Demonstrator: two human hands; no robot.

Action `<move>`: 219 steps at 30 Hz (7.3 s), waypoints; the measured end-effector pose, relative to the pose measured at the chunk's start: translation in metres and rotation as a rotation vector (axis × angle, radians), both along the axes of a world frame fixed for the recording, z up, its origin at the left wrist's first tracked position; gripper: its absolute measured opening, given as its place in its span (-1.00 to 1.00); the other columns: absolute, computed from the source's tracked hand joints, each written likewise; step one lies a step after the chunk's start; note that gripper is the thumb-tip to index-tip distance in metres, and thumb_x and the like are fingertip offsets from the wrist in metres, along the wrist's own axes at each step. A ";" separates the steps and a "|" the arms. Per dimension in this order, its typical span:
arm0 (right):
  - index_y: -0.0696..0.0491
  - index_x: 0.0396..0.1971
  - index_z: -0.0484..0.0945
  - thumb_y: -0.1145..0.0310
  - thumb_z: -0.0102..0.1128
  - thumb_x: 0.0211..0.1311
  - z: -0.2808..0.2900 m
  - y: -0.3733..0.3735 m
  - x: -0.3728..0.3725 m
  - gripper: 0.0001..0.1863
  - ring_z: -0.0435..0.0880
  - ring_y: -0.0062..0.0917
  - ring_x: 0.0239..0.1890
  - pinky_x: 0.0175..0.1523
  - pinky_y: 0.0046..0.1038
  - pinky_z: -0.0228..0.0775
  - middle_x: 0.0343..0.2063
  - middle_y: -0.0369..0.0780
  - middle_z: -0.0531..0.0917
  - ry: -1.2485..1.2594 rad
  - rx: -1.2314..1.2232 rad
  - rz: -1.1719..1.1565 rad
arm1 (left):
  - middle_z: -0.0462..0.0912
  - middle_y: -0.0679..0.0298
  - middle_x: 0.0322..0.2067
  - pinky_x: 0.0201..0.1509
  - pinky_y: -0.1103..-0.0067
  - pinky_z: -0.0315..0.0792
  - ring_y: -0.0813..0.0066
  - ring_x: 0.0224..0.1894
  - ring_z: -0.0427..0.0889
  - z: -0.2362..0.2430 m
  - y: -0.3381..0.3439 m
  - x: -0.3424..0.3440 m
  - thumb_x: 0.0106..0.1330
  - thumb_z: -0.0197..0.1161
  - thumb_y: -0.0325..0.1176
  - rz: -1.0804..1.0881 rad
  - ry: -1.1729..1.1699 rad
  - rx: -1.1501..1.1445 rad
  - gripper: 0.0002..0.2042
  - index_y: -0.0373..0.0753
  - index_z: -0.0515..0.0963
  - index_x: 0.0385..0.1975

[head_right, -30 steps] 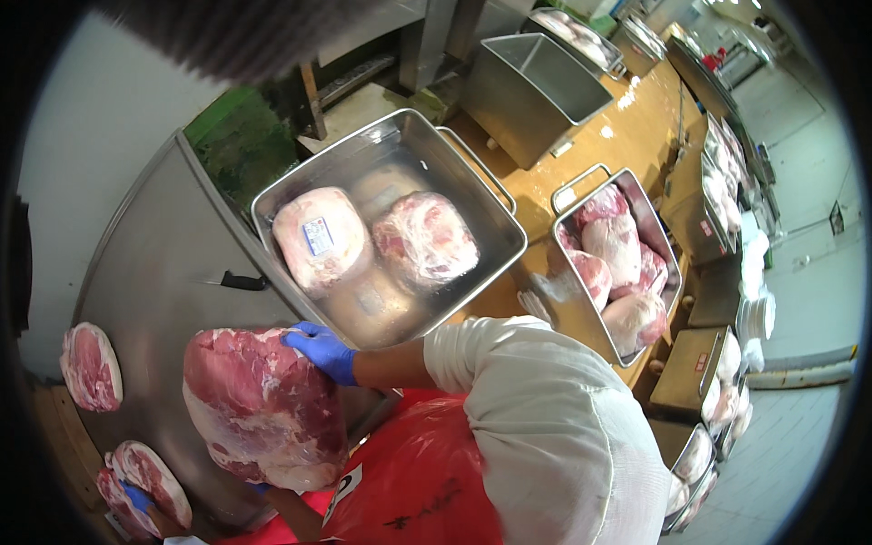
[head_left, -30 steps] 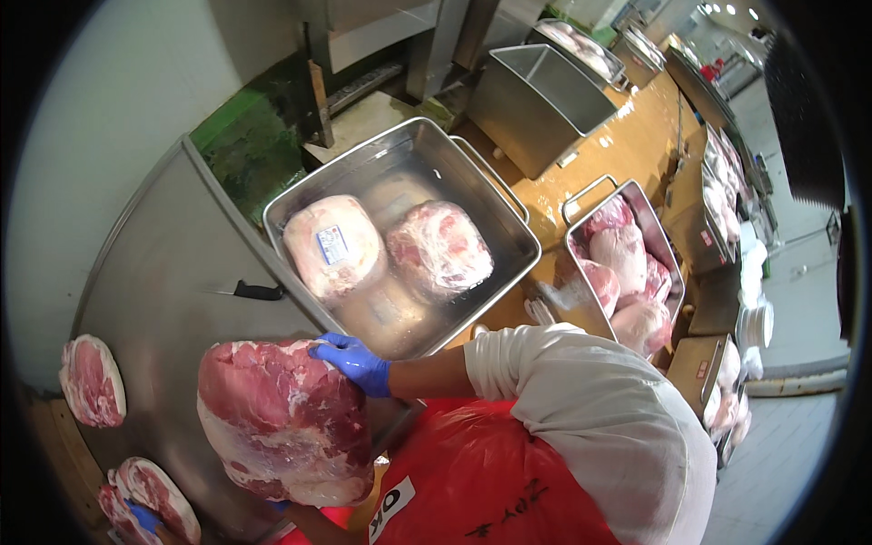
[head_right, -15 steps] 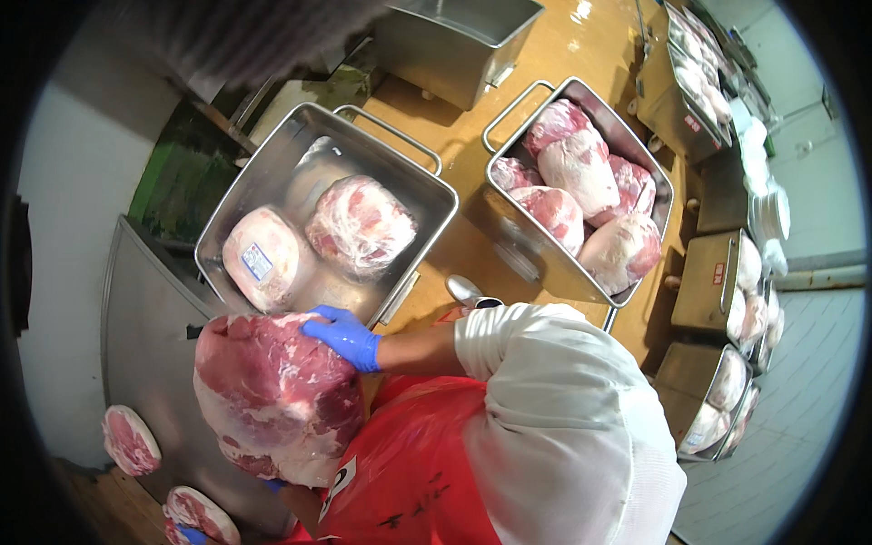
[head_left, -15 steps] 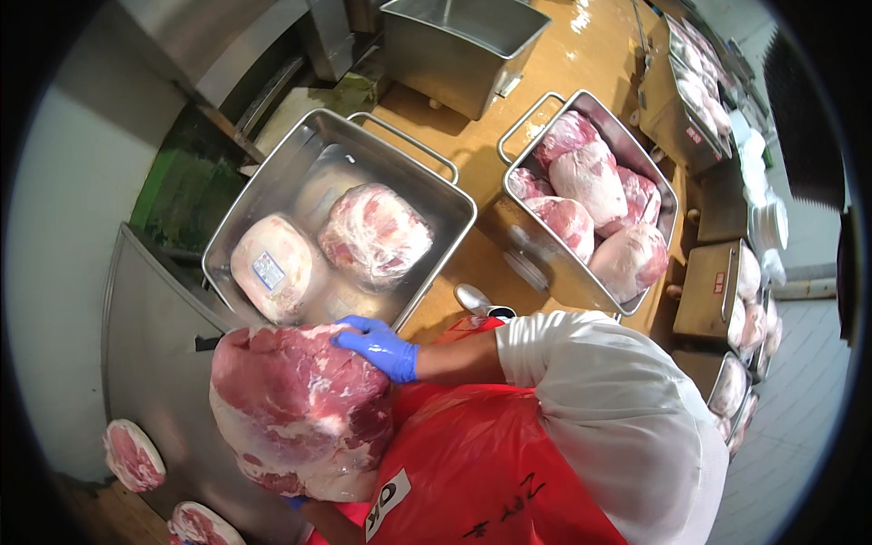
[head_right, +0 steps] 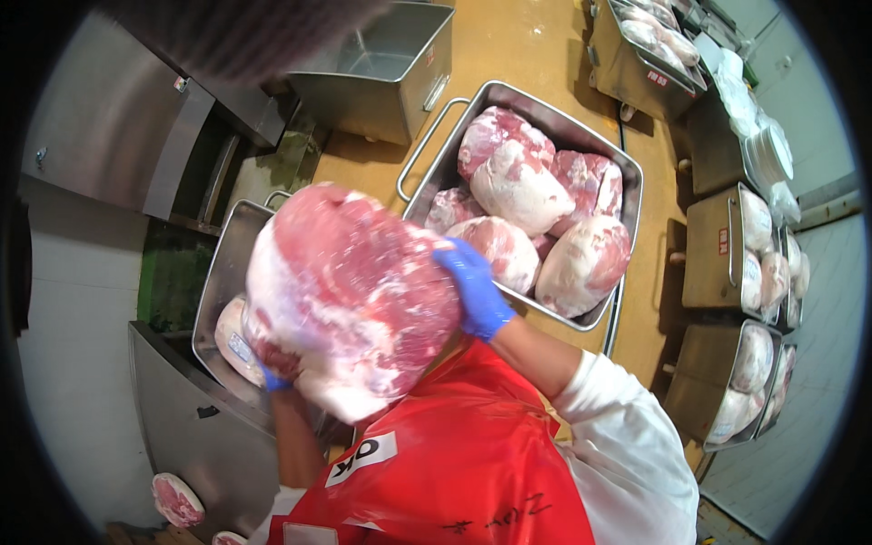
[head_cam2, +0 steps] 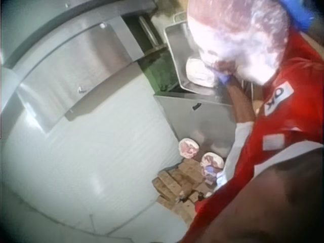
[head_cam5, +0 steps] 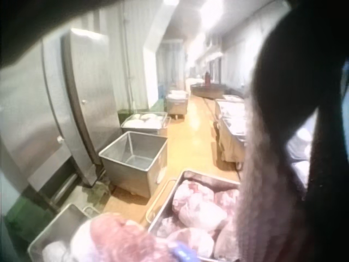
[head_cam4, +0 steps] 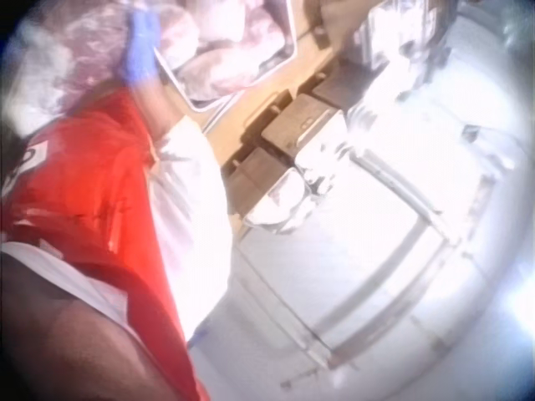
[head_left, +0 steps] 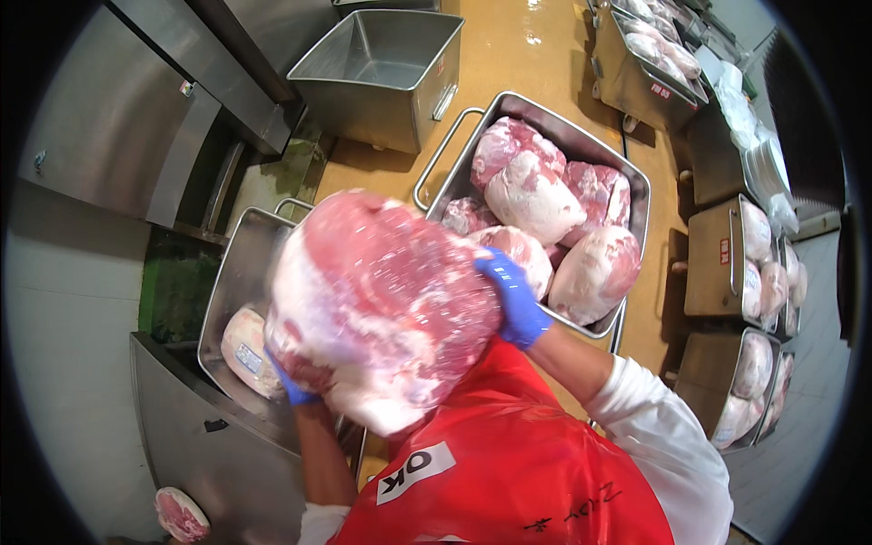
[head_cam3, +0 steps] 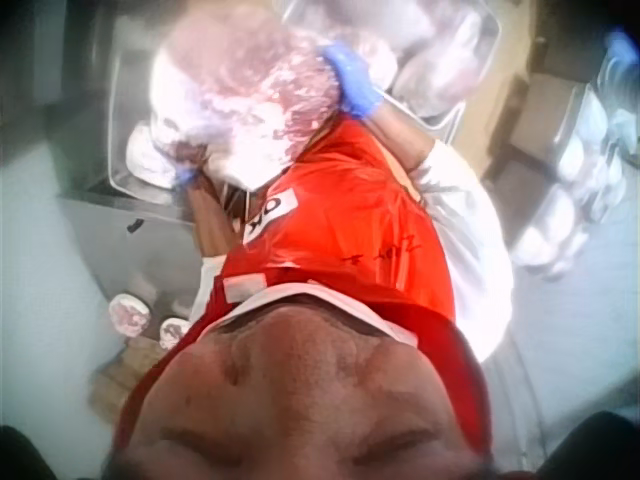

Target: The person removes vacuum-sealed meat from a tray, places it on a stainless steel table, and uses a knife to trim fat and connective tissue. Trimmed pieces are set aside, and the trimmed meat is placed into a metal tray. The person repeats this process with additional cuts of meat.

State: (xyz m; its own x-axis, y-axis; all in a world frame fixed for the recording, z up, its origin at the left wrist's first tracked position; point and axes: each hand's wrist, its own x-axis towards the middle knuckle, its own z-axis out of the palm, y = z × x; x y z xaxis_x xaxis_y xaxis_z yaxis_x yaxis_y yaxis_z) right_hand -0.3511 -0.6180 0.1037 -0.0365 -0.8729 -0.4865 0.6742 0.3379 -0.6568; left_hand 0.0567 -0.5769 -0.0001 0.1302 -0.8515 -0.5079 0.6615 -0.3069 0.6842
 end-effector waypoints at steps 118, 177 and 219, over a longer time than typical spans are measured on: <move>0.10 -0.40 0.74 0.09 0.13 0.19 -0.369 0.441 -1.118 -0.62 0.78 -0.22 -0.31 -0.09 -0.25 0.60 -0.43 -0.04 0.75 1.442 0.728 0.471 | 0.53 -0.13 0.17 0.25 0.18 0.35 0.00 0.18 0.54 0.358 0.054 -1.227 0.24 0.46 -0.14 -1.807 0.871 -0.985 -0.63 -0.34 0.69 -0.17; 0.06 -0.26 0.52 0.26 0.13 0.32 -0.376 0.126 -1.141 -0.82 0.51 -0.52 -0.61 -0.57 -0.46 0.31 -0.51 -0.27 0.52 0.847 0.512 0.598 | 0.69 0.00 -0.02 0.17 0.33 0.50 0.07 0.03 0.66 -0.107 0.420 -0.903 0.29 0.23 0.13 -0.512 -1.154 0.835 -0.35 -0.27 0.49 0.21; 0.02 -0.18 0.70 0.08 0.18 0.28 -0.314 0.070 -0.263 -0.67 0.70 -0.02 -0.21 -0.08 -0.15 0.58 -0.26 0.00 0.72 1.335 -0.985 1.565 | 0.67 -0.13 -0.01 0.17 0.37 0.50 0.06 0.07 0.66 -0.187 0.624 -0.530 0.33 0.23 -0.09 -0.099 -0.750 1.021 -0.48 -0.44 0.55 0.09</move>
State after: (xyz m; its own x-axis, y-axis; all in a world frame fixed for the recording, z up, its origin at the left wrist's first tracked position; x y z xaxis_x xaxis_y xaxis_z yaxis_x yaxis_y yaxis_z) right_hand -0.6137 -0.5477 -0.2099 0.8536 -0.4109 -0.3201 -0.5184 -0.6106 -0.5987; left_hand -0.4729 0.0471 -0.1876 0.6274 -0.1406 -0.7659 0.1599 -0.9393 0.3034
